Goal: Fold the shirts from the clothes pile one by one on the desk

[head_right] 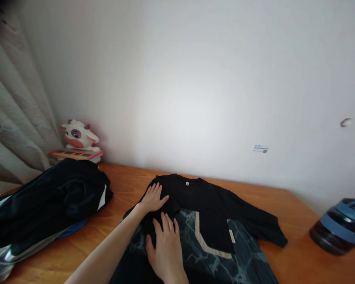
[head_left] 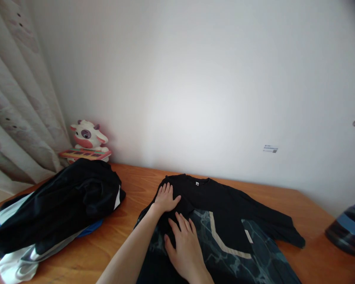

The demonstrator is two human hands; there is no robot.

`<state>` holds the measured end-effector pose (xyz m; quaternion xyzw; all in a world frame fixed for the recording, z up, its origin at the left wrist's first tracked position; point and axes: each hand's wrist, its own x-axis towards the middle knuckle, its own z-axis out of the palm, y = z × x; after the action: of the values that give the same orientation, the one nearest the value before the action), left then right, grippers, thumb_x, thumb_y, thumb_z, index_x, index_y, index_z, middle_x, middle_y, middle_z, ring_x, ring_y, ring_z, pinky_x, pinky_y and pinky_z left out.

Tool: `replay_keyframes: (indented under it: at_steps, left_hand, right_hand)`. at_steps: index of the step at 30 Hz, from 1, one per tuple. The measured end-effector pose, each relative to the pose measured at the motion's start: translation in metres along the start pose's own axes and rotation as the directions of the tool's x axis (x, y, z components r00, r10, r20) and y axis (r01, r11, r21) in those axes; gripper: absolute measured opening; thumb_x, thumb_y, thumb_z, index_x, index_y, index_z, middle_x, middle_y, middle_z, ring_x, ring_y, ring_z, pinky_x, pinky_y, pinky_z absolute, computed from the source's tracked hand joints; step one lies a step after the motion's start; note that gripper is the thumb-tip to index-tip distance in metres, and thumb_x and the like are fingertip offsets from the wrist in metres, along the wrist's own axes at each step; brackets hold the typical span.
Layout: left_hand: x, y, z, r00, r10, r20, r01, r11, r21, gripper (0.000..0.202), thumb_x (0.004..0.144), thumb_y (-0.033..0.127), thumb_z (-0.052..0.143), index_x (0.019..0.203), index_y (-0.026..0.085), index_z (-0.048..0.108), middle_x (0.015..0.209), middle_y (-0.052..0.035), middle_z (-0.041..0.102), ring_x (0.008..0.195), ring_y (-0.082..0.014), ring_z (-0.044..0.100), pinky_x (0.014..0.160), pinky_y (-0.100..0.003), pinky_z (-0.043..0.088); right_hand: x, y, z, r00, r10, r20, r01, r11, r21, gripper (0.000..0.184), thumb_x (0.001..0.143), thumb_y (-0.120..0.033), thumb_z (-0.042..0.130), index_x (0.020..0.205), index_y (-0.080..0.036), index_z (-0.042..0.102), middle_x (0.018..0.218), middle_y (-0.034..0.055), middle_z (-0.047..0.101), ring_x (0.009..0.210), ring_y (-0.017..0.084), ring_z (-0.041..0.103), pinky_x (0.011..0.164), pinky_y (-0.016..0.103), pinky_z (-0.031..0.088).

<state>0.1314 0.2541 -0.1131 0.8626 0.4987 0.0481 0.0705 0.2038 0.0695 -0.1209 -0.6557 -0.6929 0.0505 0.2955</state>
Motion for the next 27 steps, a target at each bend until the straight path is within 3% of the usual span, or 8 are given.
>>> replay_keyframes:
  at_steps: [5, 9, 11, 15, 17, 19, 22, 27]
  left_hand:
    - [0.033, -0.012, 0.006, 0.999, 0.0, -0.054, 0.0, 1.0, 0.009, 0.071, 0.1, 0.055, 0.029, 0.154, 0.009, 0.039, 0.164, -0.018, 0.03, 0.154, -0.0301, 0.022, 0.125, -0.049, 0.015]
    - [0.042, -0.016, 0.008, 0.995, 0.012, -0.101, -0.01, 1.0, 0.019, 0.067, 0.1, 0.053, 0.032, 0.151, 0.01, 0.044, 0.164, -0.0172, 0.03, 0.154, -0.0308, 0.024, 0.124, -0.051, 0.019]
    - [0.042, -0.014, 0.005, 0.991, 0.018, -0.132, -0.015, 0.999, 0.028, 0.063, 0.101, 0.047, 0.033, 0.149, 0.009, 0.046, 0.162, -0.0182, 0.034, 0.152, -0.0312, 0.028, 0.123, -0.05, 0.022]
    - [0.026, 0.003, -0.002, 0.976, 0.051, -0.213, -0.04, 0.997, 0.059, 0.053, 0.1, 0.029, 0.036, 0.144, 0.004, 0.05, 0.159, -0.0213, 0.041, 0.147, -0.0315, 0.037, 0.121, -0.046, 0.027]
    - [0.012, 0.015, -0.001, 0.973, 0.077, -0.217, -0.065, 0.996, 0.064, 0.05, 0.099, 0.028, 0.038, 0.14, 0.006, 0.055, 0.156, -0.0201, 0.045, 0.142, -0.0316, 0.045, 0.118, -0.044, 0.034]
    - [-0.004, 0.028, 0.004, 0.974, 0.082, -0.213, -0.07, 0.995, 0.066, 0.052, 0.099, 0.035, 0.041, 0.14, 0.007, 0.056, 0.154, -0.0208, 0.048, 0.141, -0.0343, 0.046, 0.116, -0.047, 0.036]
    - [-0.022, 0.04, 0.009, 0.975, 0.097, -0.199, -0.081, 0.993, 0.083, 0.058, 0.1, 0.042, 0.041, 0.144, 0.007, 0.052, 0.156, -0.0217, 0.045, 0.147, -0.0378, 0.037, 0.119, -0.054, 0.029]
    - [-0.039, 0.046, 0.007, 0.986, 0.121, -0.114, -0.109, 0.988, 0.109, 0.051, 0.101, 0.028, 0.036, 0.143, 0.005, 0.053, 0.157, -0.0223, 0.041, 0.146, -0.0377, 0.038, 0.117, -0.053, 0.034]
  right_hand:
    - [0.0, 0.003, 0.003, 0.999, 0.011, 0.034, -0.01, 1.0, -0.024, 0.049, 0.093, -0.034, 0.053, 0.142, -0.028, 0.058, 0.154, 0.0093, 0.049, 0.144, 0.034, 0.042, 0.119, 0.058, 0.03]
    - [0.001, -0.001, -0.001, 0.997, 0.02, 0.07, -0.016, 0.999, -0.048, 0.051, 0.095, -0.035, 0.05, 0.144, -0.024, 0.056, 0.157, 0.011, 0.045, 0.147, 0.031, 0.038, 0.121, 0.055, 0.028]
    - [0.002, -0.002, -0.004, 0.996, 0.088, 0.027, -0.086, 0.994, -0.073, 0.054, 0.096, -0.039, 0.048, 0.147, -0.02, 0.053, 0.158, 0.0136, 0.043, 0.149, 0.033, 0.035, 0.121, 0.057, 0.025]
    - [0.005, -0.002, -0.009, 0.963, 0.261, -0.062, -0.267, 0.956, -0.123, 0.062, 0.1, -0.052, 0.041, 0.149, -0.016, 0.049, 0.159, 0.0163, 0.039, 0.15, 0.037, 0.03, 0.121, 0.065, 0.013]
    - [0.006, -0.002, -0.011, 0.95, 0.307, -0.06, -0.313, 0.938, -0.148, 0.064, 0.1, -0.053, 0.037, 0.147, -0.012, 0.051, 0.156, 0.0182, 0.042, 0.149, 0.038, 0.032, 0.121, 0.066, 0.009]
    - [0.007, -0.002, -0.011, 0.939, 0.339, -0.064, -0.345, 0.924, -0.166, 0.064, 0.101, -0.051, 0.036, 0.145, -0.008, 0.053, 0.154, 0.0199, 0.045, 0.147, 0.039, 0.035, 0.121, 0.066, 0.009]
    - [0.008, -0.001, -0.011, 0.933, 0.353, -0.073, -0.361, 0.92, -0.156, 0.057, 0.101, -0.041, 0.036, 0.145, -0.008, 0.053, 0.154, 0.0184, 0.047, 0.146, 0.037, 0.036, 0.121, 0.065, 0.012]
    - [0.009, 0.004, -0.01, 0.916, 0.388, -0.101, -0.397, 0.913, -0.097, 0.049, 0.098, -0.027, 0.039, 0.142, -0.013, 0.057, 0.152, 0.0147, 0.051, 0.145, 0.033, 0.039, 0.122, 0.061, 0.014]
